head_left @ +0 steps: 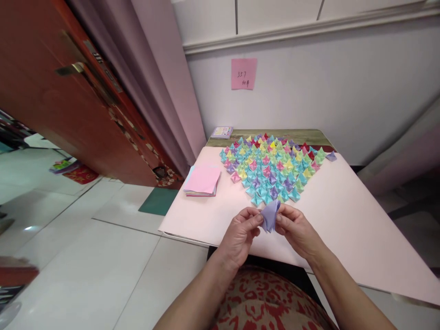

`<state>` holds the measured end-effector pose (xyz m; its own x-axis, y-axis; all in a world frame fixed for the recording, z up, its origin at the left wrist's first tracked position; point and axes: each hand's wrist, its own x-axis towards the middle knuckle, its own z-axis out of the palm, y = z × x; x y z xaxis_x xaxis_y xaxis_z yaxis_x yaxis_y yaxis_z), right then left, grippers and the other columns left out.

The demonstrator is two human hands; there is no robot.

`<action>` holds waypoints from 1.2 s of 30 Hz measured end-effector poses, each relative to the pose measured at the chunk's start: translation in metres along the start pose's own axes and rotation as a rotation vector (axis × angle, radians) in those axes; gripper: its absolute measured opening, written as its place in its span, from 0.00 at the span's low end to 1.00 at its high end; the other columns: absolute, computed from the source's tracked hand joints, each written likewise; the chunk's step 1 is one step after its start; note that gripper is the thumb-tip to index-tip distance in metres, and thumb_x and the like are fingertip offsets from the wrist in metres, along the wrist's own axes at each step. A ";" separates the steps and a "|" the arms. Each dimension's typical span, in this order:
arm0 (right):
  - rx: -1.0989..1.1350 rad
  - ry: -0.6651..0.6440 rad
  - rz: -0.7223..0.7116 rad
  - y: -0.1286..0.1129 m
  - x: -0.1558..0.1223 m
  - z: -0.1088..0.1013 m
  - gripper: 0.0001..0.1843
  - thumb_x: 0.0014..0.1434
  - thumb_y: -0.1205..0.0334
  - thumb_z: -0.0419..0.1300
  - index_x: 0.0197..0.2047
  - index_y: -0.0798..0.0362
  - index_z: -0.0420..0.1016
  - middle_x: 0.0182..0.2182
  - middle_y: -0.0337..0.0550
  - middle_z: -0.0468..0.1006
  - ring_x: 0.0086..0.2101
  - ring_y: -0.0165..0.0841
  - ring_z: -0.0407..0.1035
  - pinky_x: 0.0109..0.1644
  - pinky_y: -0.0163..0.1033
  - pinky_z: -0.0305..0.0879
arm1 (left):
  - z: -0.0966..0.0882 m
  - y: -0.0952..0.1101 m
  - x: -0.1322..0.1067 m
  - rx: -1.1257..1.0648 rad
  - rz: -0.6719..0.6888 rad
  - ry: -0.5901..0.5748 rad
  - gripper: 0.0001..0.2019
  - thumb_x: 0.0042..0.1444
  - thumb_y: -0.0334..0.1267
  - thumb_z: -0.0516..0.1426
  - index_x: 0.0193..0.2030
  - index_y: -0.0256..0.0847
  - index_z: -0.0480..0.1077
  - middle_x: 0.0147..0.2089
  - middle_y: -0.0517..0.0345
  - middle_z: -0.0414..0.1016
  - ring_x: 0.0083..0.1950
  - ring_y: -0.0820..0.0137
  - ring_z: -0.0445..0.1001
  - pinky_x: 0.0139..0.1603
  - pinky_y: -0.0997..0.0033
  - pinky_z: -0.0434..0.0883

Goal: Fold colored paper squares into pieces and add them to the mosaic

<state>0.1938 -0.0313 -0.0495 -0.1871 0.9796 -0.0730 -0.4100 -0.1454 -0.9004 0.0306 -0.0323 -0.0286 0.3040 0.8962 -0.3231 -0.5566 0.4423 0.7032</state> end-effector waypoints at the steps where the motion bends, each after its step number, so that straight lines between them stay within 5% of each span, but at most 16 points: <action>1: 0.032 -0.004 0.033 0.001 0.000 0.000 0.13 0.50 0.52 0.72 0.32 0.52 0.78 0.21 0.34 0.66 0.22 0.24 0.54 0.25 0.31 0.52 | -0.001 0.001 0.000 0.016 -0.005 0.002 0.12 0.43 0.35 0.70 0.28 0.36 0.71 0.27 0.63 0.67 0.27 0.79 0.61 0.27 0.80 0.56; 6: 0.192 -0.018 0.160 0.006 0.000 -0.003 0.15 0.49 0.53 0.73 0.31 0.53 0.75 0.18 0.31 0.60 0.19 0.21 0.47 0.22 0.27 0.47 | -0.002 0.008 -0.001 0.044 -0.058 -0.068 0.13 0.42 0.36 0.70 0.29 0.36 0.71 0.23 0.65 0.62 0.22 0.82 0.53 0.23 0.79 0.46; 10: 0.310 -0.101 0.266 0.004 0.001 -0.006 0.18 0.47 0.54 0.74 0.29 0.54 0.70 0.16 0.26 0.54 0.17 0.18 0.37 0.18 0.25 0.37 | -0.002 0.012 -0.002 0.097 -0.150 -0.122 0.16 0.41 0.37 0.71 0.36 0.35 0.75 0.27 0.61 0.68 0.24 0.81 0.58 0.25 0.79 0.50; 14: 0.300 -0.152 0.321 0.000 0.000 -0.005 0.18 0.50 0.53 0.72 0.30 0.55 0.68 0.16 0.27 0.56 0.16 0.17 0.37 0.18 0.24 0.36 | -0.002 0.009 -0.001 0.126 -0.214 -0.158 0.14 0.40 0.37 0.71 0.32 0.33 0.75 0.27 0.58 0.70 0.25 0.80 0.63 0.27 0.79 0.54; 19: 0.275 -0.149 0.337 0.000 -0.003 -0.003 0.18 0.53 0.53 0.70 0.29 0.54 0.66 0.14 0.26 0.57 0.15 0.17 0.38 0.17 0.25 0.35 | -0.005 0.005 0.001 0.077 -0.234 -0.138 0.14 0.38 0.36 0.72 0.30 0.34 0.74 0.24 0.61 0.68 0.22 0.82 0.59 0.23 0.79 0.47; 29: 0.262 -0.079 0.382 -0.008 -0.005 0.000 0.19 0.49 0.55 0.72 0.28 0.54 0.65 0.13 0.25 0.59 0.14 0.16 0.36 0.16 0.25 0.32 | -0.002 0.006 0.000 0.176 -0.071 -0.056 0.13 0.37 0.38 0.72 0.28 0.33 0.77 0.26 0.57 0.72 0.25 0.79 0.62 0.28 0.75 0.57; 36: 0.376 -0.069 0.397 -0.013 -0.010 0.001 0.18 0.47 0.57 0.72 0.30 0.52 0.65 0.15 0.25 0.62 0.13 0.15 0.35 0.15 0.23 0.33 | -0.009 0.007 0.002 0.036 -0.225 -0.181 0.15 0.40 0.41 0.71 0.30 0.34 0.74 0.23 0.59 0.70 0.19 0.81 0.61 0.21 0.77 0.52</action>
<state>0.2000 -0.0388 -0.0365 -0.4452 0.8300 -0.3360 -0.5847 -0.5537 -0.5930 0.0203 -0.0267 -0.0305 0.5515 0.7537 -0.3574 -0.4327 0.6248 0.6499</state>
